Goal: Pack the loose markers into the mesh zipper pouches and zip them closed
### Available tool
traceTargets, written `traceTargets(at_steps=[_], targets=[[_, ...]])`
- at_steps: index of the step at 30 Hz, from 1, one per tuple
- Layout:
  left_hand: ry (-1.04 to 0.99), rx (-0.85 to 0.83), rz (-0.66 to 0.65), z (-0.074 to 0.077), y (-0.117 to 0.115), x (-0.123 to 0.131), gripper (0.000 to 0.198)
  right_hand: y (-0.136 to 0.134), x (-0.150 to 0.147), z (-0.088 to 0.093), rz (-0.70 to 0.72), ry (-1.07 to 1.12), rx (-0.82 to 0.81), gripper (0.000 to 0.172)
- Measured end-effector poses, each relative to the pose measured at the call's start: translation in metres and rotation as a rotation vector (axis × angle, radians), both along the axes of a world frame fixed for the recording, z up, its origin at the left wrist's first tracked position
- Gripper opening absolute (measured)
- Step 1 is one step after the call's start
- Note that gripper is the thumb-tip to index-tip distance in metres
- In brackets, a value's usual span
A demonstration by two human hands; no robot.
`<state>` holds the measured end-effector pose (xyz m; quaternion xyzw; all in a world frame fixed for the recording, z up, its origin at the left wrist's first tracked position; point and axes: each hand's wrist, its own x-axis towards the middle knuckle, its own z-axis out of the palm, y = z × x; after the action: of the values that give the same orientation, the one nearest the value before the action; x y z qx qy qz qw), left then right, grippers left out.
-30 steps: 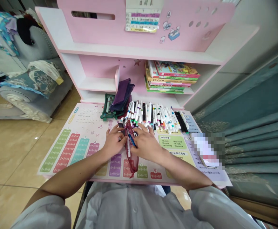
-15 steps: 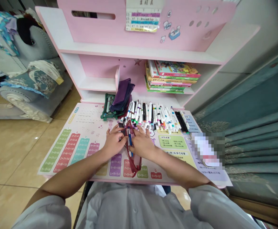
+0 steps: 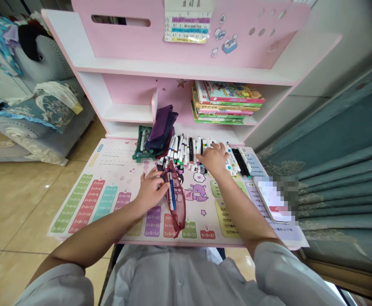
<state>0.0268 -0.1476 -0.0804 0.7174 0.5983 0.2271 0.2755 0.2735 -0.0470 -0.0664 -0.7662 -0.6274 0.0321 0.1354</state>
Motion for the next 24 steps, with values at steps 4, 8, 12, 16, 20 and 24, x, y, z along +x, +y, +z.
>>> traceTargets(at_steps=[4, 8, 12, 16, 20, 24], targets=[[-0.007, 0.0, -0.007, 0.0, -0.001, 0.0, 0.035, 0.005, 0.002, -0.007, -0.002, -0.04, -0.054, 0.038], [-0.002, 0.004, -0.002, 0.001, 0.0, 0.0, 0.034, 0.005, -0.002, -0.005, -0.018, -0.094, -0.086, 0.046], [0.009, 0.013, 0.002, 0.0, 0.001, 0.0, 0.032, 0.005, -0.006, -0.003, -0.031, -0.148, -0.121, 0.055], [0.008, 0.021, 0.0, -0.003, 0.001, 0.0, 0.031, 0.006, -0.007, -0.002, -0.034, -0.17, -0.151, 0.058], [0.003, 0.022, -0.004, -0.004, 0.001, 0.0, 0.031, 0.006, -0.007, 0.0, -0.025, -0.15, -0.2, 0.062], [0.0, 0.018, -0.008, -0.003, 0.001, -0.001, 0.032, 0.004, -0.008, 0.002, -0.023, -0.151, -0.176, 0.06]])
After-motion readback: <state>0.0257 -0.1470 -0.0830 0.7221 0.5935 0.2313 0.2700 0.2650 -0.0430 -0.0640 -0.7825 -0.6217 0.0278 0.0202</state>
